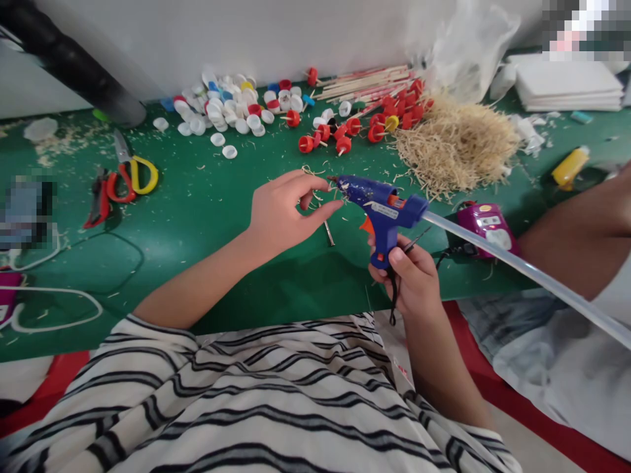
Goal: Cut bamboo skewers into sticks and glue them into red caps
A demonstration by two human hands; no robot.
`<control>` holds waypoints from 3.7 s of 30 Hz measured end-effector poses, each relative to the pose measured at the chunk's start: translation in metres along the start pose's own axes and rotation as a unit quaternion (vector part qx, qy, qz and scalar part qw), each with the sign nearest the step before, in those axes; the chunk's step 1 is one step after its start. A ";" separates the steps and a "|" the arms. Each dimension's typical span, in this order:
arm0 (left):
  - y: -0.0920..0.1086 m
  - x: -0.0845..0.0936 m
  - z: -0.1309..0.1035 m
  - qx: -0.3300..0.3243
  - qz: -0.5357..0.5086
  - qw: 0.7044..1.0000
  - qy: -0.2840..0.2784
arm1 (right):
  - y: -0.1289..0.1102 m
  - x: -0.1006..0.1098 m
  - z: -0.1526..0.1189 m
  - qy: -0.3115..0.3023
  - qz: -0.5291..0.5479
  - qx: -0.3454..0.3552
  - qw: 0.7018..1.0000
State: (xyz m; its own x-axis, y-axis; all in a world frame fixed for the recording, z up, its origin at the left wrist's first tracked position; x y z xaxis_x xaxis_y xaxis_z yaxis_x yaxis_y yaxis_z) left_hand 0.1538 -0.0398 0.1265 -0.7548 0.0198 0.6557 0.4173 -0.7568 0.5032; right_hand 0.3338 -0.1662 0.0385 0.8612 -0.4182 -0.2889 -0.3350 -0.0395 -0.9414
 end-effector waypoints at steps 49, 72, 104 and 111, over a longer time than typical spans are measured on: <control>-0.008 -0.015 0.004 0.037 0.001 0.996 -0.076 | 0.015 0.006 0.010 -0.010 0.029 0.004 1.000; -0.047 -0.046 -0.006 0.249 -0.344 0.902 -0.079 | 0.013 0.001 0.008 -0.020 0.027 0.018 0.999; -0.035 -0.079 -0.027 0.401 -0.462 0.779 -0.139 | 0.015 -0.006 0.005 -0.019 0.005 0.046 0.999; -0.027 -0.078 -0.030 0.431 -0.497 0.737 -0.157 | 0.012 -0.006 0.005 -0.010 -0.009 0.055 0.998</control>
State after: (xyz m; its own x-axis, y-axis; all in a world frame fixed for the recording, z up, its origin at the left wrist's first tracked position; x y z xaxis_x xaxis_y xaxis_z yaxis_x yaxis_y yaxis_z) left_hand 0.1857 -0.0404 0.0446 -0.8069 0.5364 -0.2471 0.0063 0.4262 0.9046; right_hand 0.3265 -0.1594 0.0278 0.8747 -0.3992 -0.2747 -0.2764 0.0546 -0.9595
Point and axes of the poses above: each hand's wrist, its own z-axis towards the middle knuckle, its own x-axis out of the back of the hand, y = z × x, the point moved 10 cm from there along z, towards the middle knuckle, and after that the axes turned 2 degrees about -z, right-handed, at the moved point
